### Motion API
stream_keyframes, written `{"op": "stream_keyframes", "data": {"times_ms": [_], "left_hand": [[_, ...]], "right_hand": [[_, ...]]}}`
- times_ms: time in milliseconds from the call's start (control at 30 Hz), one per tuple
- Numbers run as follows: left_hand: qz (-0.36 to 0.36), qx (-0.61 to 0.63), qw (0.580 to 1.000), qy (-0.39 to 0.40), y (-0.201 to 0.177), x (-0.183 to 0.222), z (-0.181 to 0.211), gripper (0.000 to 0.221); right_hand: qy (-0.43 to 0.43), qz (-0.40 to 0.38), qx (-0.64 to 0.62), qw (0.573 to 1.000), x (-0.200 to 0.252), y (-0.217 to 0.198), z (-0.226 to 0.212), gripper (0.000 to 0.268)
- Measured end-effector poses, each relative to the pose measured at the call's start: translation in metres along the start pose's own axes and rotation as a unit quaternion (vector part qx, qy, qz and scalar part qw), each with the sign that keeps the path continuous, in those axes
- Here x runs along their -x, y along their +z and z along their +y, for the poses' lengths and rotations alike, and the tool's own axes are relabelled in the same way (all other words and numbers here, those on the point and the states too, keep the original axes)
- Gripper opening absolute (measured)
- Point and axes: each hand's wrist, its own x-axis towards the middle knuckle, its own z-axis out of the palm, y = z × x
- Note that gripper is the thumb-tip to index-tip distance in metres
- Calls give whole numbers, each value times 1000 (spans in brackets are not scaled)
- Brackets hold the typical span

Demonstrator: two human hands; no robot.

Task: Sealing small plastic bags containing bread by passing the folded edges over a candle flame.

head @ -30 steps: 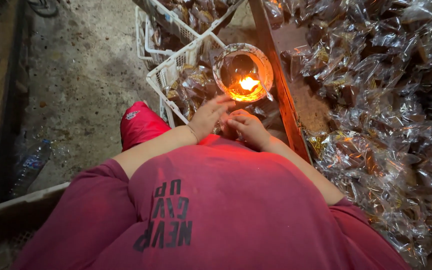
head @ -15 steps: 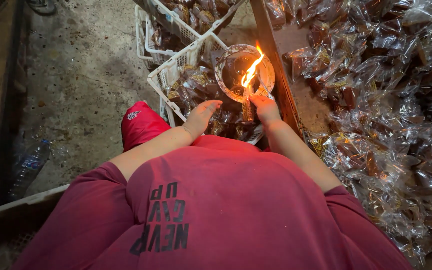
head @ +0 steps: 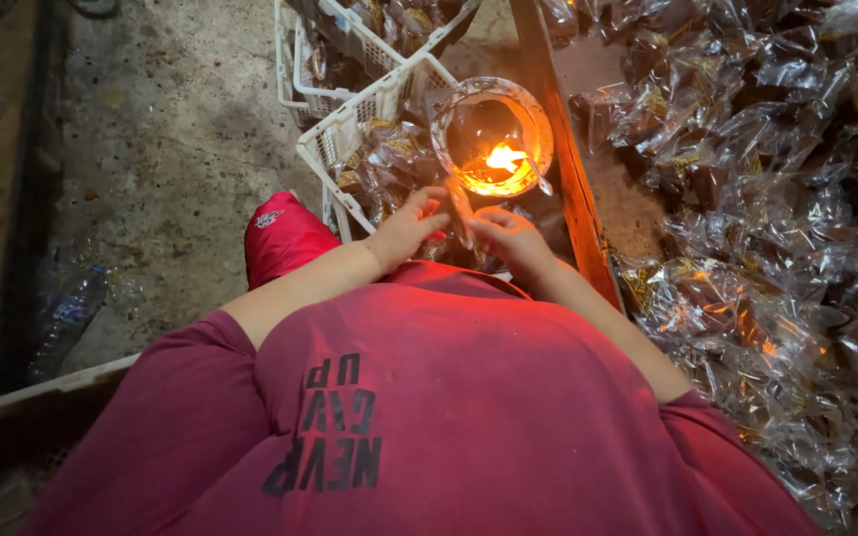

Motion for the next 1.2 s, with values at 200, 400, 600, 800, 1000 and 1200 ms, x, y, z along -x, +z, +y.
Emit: {"op": "stream_keyframes", "data": {"times_ms": [200,400,600,800,1000,1200], "left_hand": [[107,-86,984,-115,-3,-9,-14,55],[212,-94,952,-199,-17,-5,-4,89],[136,-138,973,-123,-13,-10,-32,53],[111,-160,969,-152,-13,-14,-35,51],[66,-112,987,-99,-6,-20,-38,47],[1,71,996,-54,34,9,40,84]], "right_hand": [[-36,51,123,990,-51,-64,76,42],[-216,323,341,856,-45,-185,-4,26],[184,375,518,747,-94,-405,66,65],[85,406,463,783,-88,-407,96,41],[-204,543,271,768,-65,-314,13,52],[-88,98,105,986,-4,-125,-50,18]]}}
